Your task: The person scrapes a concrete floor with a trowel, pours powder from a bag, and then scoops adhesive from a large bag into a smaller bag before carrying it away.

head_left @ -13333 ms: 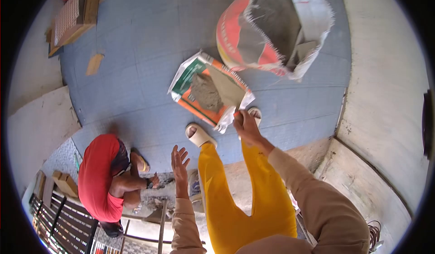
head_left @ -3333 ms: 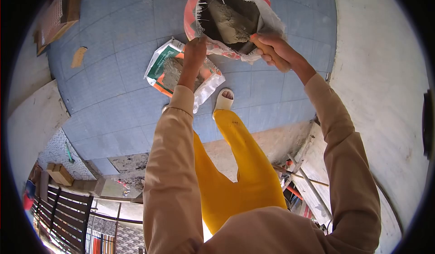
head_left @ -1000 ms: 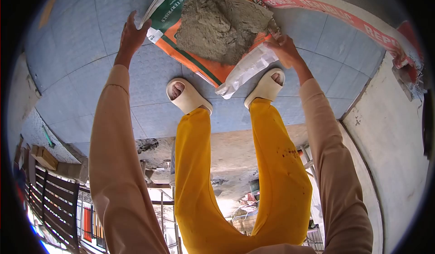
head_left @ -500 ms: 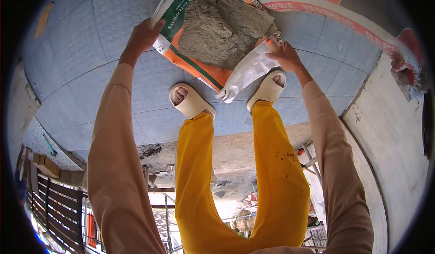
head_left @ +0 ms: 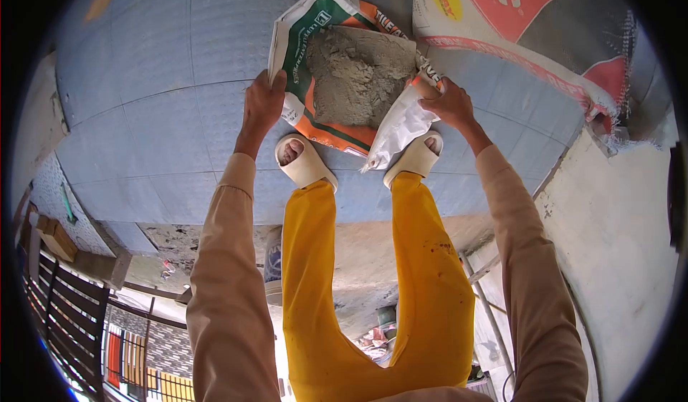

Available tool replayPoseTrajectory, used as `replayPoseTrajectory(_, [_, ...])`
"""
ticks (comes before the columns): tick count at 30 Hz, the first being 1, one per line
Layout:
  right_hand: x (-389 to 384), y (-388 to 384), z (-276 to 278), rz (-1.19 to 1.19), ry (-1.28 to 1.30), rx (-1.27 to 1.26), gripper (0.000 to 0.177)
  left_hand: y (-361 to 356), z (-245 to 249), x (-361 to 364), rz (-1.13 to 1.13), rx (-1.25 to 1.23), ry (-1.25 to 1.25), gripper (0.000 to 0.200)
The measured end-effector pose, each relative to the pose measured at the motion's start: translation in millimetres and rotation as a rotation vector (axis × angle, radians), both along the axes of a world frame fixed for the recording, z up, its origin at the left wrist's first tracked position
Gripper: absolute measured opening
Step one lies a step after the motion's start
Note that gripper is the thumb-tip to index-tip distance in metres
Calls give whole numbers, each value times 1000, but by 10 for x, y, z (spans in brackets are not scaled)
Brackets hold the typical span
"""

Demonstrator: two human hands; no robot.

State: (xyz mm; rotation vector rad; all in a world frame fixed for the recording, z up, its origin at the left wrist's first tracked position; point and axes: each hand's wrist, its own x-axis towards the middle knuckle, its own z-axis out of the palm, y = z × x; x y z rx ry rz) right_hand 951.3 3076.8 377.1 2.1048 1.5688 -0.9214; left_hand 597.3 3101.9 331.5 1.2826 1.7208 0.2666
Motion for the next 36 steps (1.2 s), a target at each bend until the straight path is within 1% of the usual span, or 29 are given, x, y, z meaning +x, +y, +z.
replayPoseTrajectory(3, [-101,62,78,74,-9,58,62,-217,100,-62,101,7,-63,37])
replayPoseTrajectory(7, [-317,243,254,142,-46,-36,64,-490,184,-145,214,9,-50,36])
replayPoseTrajectory(11, [-482,406,462,275,-52,9,66,-728,391,-218,373,44,-86,35])
replayPoseTrajectory(12, [-540,435,562,305,-53,23,67,-795,504,-244,409,47,-87,35])
replayPoseTrajectory(13, [-621,464,673,338,-51,43,68,-875,642,-253,508,39,-148,36])
replayPoseTrajectory(14, [-646,477,750,374,22,118,68,-947,757,-279,548,45,-152,36])
replayPoseTrajectory(17, [-782,568,1098,562,101,229,68,-1262,1145,-252,644,110,-79,37])
replayPoseTrajectory(18, [-880,628,1237,617,126,246,68,-1352,1320,-243,697,99,-110,38])
replayPoseTrajectory(20, [-1060,702,1606,605,15,-3,66,-1615,1607,-175,805,127,-124,39])
replayPoseTrajectory(21, [-1152,740,1761,651,34,20,66,-1722,1739,-149,862,142,-154,39])
replayPoseTrajectory(22, [-958,661,1910,685,54,76,66,-1886,1875,147,891,230,-118,40])
replayPoseTrajectory(23, [-991,626,2035,722,66,72,65,-2024,1986,244,939,234,-91,40])
replayPoseTrajectory(24, [-990,583,2149,807,125,137,65,-2190,2048,325,996,231,-100,42])
replayPoseTrajectory(25, [-977,574,2222,763,205,73,65,-2373,2071,476,1067,222,-98,44])
replayPoseTrajectory(26, [-1029,505,2358,901,175,117,63,-2570,2155,590,1130,240,-97,44])
replayPoseTrajectory(27, [-1029,438,2401,1019,210,217,62,-2733,2237,677,1201,260,-80,44])
replayPoseTrajectory(28, [-1031,370,2412,1097,233,225,62,-2959,2395,762,1236,309,-48,44])
replayPoseTrajectory(29, [-1116,387,2406,1120,230,186,62,-3095,2439,826,1283,302,-31,44])
replayPoseTrajectory(30, [-1215,158,2585,1127,259,145,59,-3344,2495,939,1314,330,-37,44])
replayPoseTrajectory(31, [-1293,-104,2764,1125,254,63,57,-3584,2474,1078,1353,318,18,43])
replayPoseTrajectory(32, [-1290,-242,2689,1195,316,126,54,-3837,2488,1178,1411,330,38,41])
replayPoseTrajectory(34, [-1405,-739,2783,1275,251,114,52,-4350,2587,1372,1502,397,27,39])
replayPoseTrajectory(35, [-1434,-972,2846,1321,272,130,50,-4578,2651,1486,1549,435,-2,38])
replayPoseTrajectory(36, [-1725,-911,3068,1372,293,120,48,-4525,2901,1385,1598,401,12,37])
